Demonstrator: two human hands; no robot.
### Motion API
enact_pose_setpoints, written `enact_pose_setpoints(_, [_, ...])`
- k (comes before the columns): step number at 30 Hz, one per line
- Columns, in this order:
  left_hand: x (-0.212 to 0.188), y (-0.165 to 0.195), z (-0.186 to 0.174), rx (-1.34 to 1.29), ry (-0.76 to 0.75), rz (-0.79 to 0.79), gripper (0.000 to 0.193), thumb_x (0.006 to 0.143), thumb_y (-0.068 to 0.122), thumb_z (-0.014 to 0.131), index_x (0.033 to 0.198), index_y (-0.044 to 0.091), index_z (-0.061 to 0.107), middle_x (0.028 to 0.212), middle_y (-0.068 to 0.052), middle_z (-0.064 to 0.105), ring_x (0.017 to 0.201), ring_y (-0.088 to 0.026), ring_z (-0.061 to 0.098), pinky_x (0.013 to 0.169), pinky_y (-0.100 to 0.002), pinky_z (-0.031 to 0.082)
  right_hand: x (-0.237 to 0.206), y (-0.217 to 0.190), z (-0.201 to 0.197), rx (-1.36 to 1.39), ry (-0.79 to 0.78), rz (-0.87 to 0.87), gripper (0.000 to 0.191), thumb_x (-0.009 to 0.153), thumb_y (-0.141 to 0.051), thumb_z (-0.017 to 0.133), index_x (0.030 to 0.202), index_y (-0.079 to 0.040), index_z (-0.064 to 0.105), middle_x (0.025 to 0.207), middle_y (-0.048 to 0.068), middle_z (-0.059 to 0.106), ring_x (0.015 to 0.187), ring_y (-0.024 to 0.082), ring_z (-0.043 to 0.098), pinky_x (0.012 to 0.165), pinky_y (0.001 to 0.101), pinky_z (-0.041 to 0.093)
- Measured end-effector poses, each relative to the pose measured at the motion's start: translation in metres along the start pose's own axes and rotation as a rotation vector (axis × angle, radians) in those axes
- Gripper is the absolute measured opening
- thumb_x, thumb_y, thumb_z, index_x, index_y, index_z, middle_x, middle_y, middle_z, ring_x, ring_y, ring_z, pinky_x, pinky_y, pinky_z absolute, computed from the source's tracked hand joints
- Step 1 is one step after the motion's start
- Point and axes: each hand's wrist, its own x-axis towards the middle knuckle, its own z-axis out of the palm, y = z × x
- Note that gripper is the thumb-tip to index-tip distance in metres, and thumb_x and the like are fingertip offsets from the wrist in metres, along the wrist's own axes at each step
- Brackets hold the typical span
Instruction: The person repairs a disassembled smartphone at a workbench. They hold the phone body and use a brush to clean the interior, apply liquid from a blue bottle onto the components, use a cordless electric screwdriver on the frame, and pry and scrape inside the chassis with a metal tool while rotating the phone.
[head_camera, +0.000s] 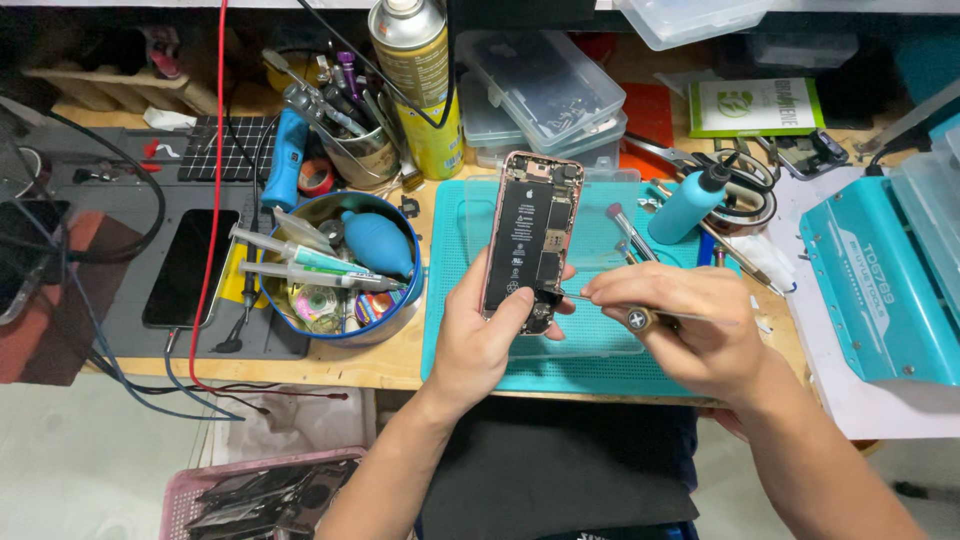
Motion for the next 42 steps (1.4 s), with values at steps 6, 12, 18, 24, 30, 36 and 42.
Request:
enact_pose_setpoints(6, [-0.002,-0.002,-0.002,0.016,-0.067,-0.081,0.044,0.101,-0.002,0.047,0.145,-0.006,0.046,0.126,-0.016,0.066,0.098,-0.022,0.072,0.072,-0.034,0.063,0.0,0.019,-0.005,0.357,0.014,0.417,0.011,0.093,0.001,0.063,0.095,0.006,0.072,0.091,0.008,0.075,0.079,0.012,0.069,0.07,0.0232,0.055])
enact_pose_setpoints(12, [-0.001,-0.002,-0.001,-0.026,-0.099,-0.162,0.052,0.1,-0.002,0.047,0.152,-0.003,0.039,0.124,-0.018,0.067,0.095,-0.021,0.071,0.073,-0.034,0.064,0.0,0.043,-0.007,0.587,0.015,0.777,0.014,0.09,-0.009,0.072,0.096,0.003,0.076,0.061,-0.004,0.057,0.049,0.003,0.041,0.043,0.0235,0.025])
enact_pose_setpoints(18, [0.001,0.0,-0.001,-0.035,-0.118,-0.187,0.057,0.099,-0.003,0.045,0.155,-0.001,0.035,0.125,-0.019,0.066,0.094,-0.021,0.071,0.072,-0.034,0.064,-0.002,0.053,-0.009,0.66,-0.008,0.799,0.017,0.09,-0.01,0.073,0.095,0.006,0.076,0.06,-0.001,0.056,0.049,0.004,0.04,0.043,0.0243,0.025])
enact_pose_setpoints(24, [0.001,-0.006,-0.002,-0.031,-0.124,-0.155,0.052,0.1,-0.003,0.046,0.152,-0.002,0.039,0.125,-0.02,0.066,0.096,-0.023,0.071,0.074,-0.035,0.064,0.001,0.047,-0.009,0.657,0.016,0.797,0.016,0.091,-0.01,0.072,0.095,0.005,0.075,0.065,0.0,0.061,0.051,0.005,0.042,0.044,0.0239,0.028])
enact_pose_setpoints(30, [0.005,-0.02,0.007,-0.084,0.088,0.038,0.041,0.105,0.0,0.046,0.146,-0.002,0.041,0.134,-0.017,0.06,0.111,-0.026,0.071,0.091,-0.04,0.065,-0.013,0.002,0.012,0.022,0.275,0.347,0.008,0.099,-0.004,0.068,0.103,0.001,0.073,0.088,0.001,0.071,0.067,0.005,0.057,0.059,0.0201,0.044])
enact_pose_setpoints(36, [0.002,-0.026,0.019,0.088,0.156,0.203,0.04,0.108,0.002,0.045,0.148,-0.003,0.038,0.14,-0.017,0.059,0.119,-0.023,0.067,0.101,-0.04,0.063,-0.01,-0.013,0.033,-0.109,0.314,0.248,0.01,0.096,0.002,0.066,0.105,0.002,0.069,0.085,0.007,0.069,0.066,0.005,0.06,0.058,0.0215,0.046])
enact_pose_setpoints(42, [0.0,-0.025,0.022,0.06,0.176,0.212,0.041,0.108,0.0,0.044,0.148,-0.004,0.037,0.139,-0.016,0.059,0.119,-0.023,0.067,0.1,-0.039,0.062,-0.008,-0.016,0.038,-0.171,0.373,0.237,0.01,0.093,0.005,0.068,0.102,0.003,0.07,0.083,0.008,0.07,0.06,0.009,0.059,0.053,0.0245,0.044])
